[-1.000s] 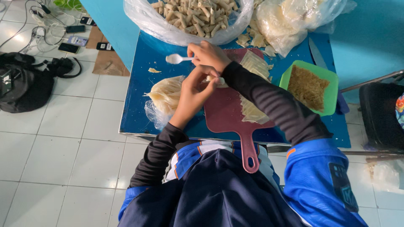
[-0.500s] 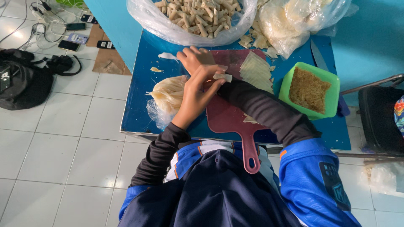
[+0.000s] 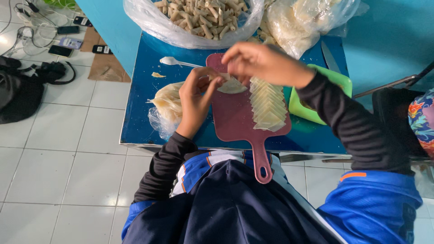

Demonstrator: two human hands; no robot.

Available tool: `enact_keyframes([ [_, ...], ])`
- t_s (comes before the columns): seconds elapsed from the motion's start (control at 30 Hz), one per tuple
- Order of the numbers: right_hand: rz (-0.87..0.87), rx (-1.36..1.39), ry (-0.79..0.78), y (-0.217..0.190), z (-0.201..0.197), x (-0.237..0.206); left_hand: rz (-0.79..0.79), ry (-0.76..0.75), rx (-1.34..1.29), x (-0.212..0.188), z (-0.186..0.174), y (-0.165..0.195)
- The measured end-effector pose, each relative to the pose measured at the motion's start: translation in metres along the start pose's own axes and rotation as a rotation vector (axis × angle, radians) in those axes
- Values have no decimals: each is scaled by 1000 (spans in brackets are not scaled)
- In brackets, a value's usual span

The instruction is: The person sits at a blue table and folds thin pastry sheets into triangular pieces on a pink cutting board, occasionally reaching into a green container of brown filling and taking new sheets from a plastic bag, building a stack of folded pieces.

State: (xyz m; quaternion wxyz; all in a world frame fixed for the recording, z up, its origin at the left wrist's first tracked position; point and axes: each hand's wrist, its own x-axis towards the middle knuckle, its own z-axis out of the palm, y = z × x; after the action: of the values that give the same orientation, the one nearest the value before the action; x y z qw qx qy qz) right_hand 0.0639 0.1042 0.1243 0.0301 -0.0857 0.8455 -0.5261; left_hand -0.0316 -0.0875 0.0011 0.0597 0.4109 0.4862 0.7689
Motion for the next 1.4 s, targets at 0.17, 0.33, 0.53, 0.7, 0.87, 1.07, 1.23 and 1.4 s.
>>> enact_keyframes([
  [0.17,135,86,100,14,20,-9,-8,-15,263,-2,2,5],
  [0.33,248,117,71,43,-19,6,67,-109,600,0,4,9],
  [0.53,-221,-165,537,53,-58,-2,287,-282,989,-2,0,-7],
  [0.7,37,-714,701,38,-44,-78,274,-317,1045,-6,-2,-18],
  [0.87,-34,-945,639,35,-9,-100,260,-321,1037,-6,-2,-16],
  [1.07,-186,-1087,442,69,53,-42,279,-352,994,-7,-5,-13],
  [1.23,-173,-1055,447,90,61,-16,274,-369,1010,-7,-5,-15],
  [1.4,-109,-1059,455,97,55,-22,273,-359,978,-9,-6,-16],
])
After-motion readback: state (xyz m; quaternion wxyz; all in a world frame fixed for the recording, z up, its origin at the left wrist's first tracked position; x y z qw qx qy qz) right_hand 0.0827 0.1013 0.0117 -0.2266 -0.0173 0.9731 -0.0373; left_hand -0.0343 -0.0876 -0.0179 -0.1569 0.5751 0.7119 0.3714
